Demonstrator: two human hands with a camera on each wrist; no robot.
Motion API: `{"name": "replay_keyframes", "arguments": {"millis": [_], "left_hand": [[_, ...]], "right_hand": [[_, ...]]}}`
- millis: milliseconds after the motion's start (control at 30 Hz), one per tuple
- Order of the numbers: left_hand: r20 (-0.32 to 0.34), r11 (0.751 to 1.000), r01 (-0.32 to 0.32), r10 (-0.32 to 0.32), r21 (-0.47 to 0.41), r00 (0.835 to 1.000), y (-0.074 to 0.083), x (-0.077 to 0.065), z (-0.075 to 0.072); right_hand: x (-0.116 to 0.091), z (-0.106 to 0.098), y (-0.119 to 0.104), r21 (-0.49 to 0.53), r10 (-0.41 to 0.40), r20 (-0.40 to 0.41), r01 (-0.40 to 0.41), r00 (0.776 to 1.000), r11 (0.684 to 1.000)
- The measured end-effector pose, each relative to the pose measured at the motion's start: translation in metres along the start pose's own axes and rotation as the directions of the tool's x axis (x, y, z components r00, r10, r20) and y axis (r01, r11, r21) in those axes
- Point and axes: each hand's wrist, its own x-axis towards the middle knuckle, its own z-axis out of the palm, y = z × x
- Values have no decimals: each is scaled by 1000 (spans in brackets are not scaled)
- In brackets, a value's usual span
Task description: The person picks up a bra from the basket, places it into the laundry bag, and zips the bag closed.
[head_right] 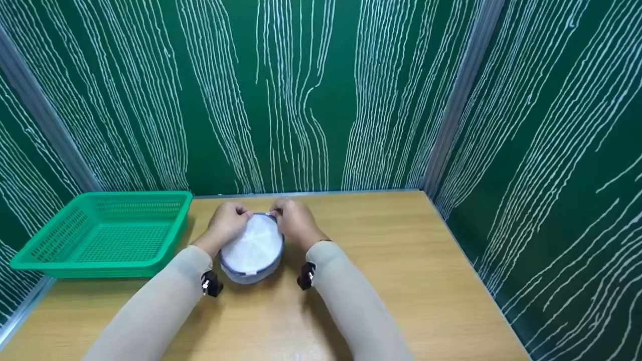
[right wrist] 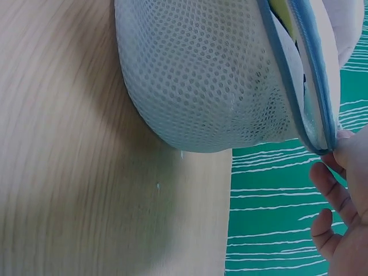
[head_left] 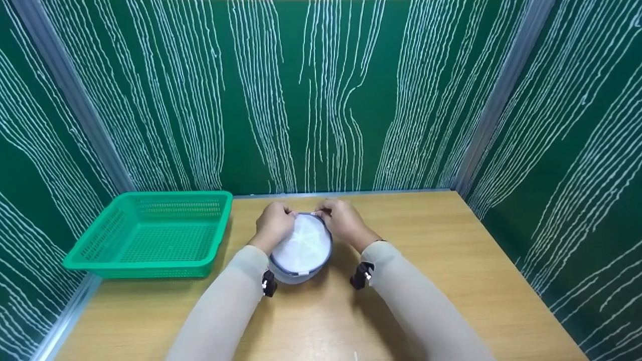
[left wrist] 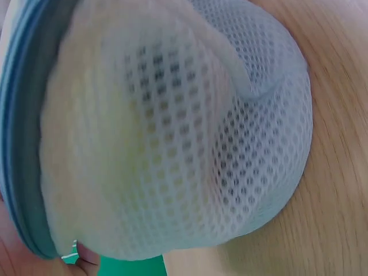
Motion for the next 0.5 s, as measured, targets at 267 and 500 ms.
{"name": "replay_keyframes", "arguments": {"millis": [267,500], "left_hand": [[-35,1000,23,-22,20,999,-7,0,-5],[-51,997,44,-42,56,998,-15,0,-7]], "right_hand": [[-3,-2,1,9,28,6,-28,1000,1000],[-3,-4,5,-25,-32,-8,32,999,999]]}}
